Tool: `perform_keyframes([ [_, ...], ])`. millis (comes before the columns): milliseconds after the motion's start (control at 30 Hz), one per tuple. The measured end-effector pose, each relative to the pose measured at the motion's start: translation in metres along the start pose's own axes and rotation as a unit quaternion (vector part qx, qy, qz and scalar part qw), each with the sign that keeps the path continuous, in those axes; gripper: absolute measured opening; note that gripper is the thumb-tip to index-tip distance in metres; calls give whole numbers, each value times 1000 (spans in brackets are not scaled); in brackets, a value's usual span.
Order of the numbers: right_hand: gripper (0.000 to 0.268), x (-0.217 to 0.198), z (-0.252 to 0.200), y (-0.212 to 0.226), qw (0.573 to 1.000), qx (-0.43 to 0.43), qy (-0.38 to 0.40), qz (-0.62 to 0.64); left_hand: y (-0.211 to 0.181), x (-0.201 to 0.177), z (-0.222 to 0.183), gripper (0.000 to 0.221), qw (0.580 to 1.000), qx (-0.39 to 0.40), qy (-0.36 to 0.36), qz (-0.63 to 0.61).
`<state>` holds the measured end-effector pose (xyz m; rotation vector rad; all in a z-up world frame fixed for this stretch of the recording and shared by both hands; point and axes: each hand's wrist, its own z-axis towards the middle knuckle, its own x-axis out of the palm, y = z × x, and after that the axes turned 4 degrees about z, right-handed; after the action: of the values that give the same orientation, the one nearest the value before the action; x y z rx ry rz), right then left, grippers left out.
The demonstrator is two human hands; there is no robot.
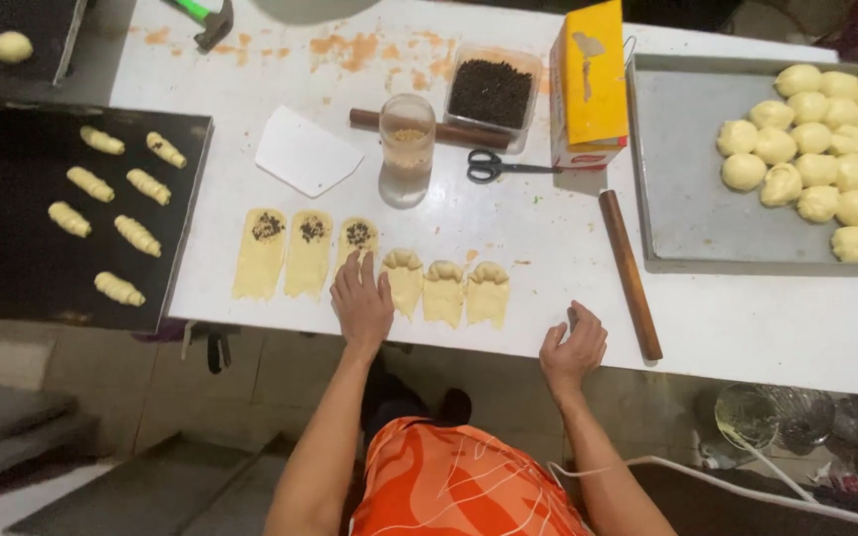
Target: The person is rolling out small pieces of dough, adding toppings like chocolate chips, and then rolling them into shaped rolls or crescents on a bakery workbench.
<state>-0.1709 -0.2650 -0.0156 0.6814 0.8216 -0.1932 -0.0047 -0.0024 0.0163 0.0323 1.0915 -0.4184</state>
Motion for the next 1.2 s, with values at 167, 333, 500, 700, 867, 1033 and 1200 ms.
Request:
perform_keyframes([
  [167, 40, 2, 2, -1, 1000, -2, -7, -16, 2, 3, 1, 36, 1000, -6, -8, -30],
  [333, 38, 11, -4, -10, 999, 9, 5, -36, 11, 11, -2, 37, 998, -6, 1, -60],
  [500, 39, 13, -3, -8, 998, 19, 0, -57, 18, 14, -3, 39, 996, 20, -19, -87],
  [700, 37, 16, -4, 0, 997, 50, -9, -66, 38, 21, -7, 42, 971, 166, -11, -172],
  [867, 38, 28, -10, -17, 996, 44, -28, -72, 83, 5, -3, 39, 962, 176, 36, -207],
  [1033, 53, 22, 10, 16, 979, 200, -23, 45, 116, -10, 11, 36, 958, 110, 95, -249],
  [1200, 32, 7, 30, 115, 976, 98, -64, 181, 135, -23, 37, 23, 957, 100, 113, -249],
])
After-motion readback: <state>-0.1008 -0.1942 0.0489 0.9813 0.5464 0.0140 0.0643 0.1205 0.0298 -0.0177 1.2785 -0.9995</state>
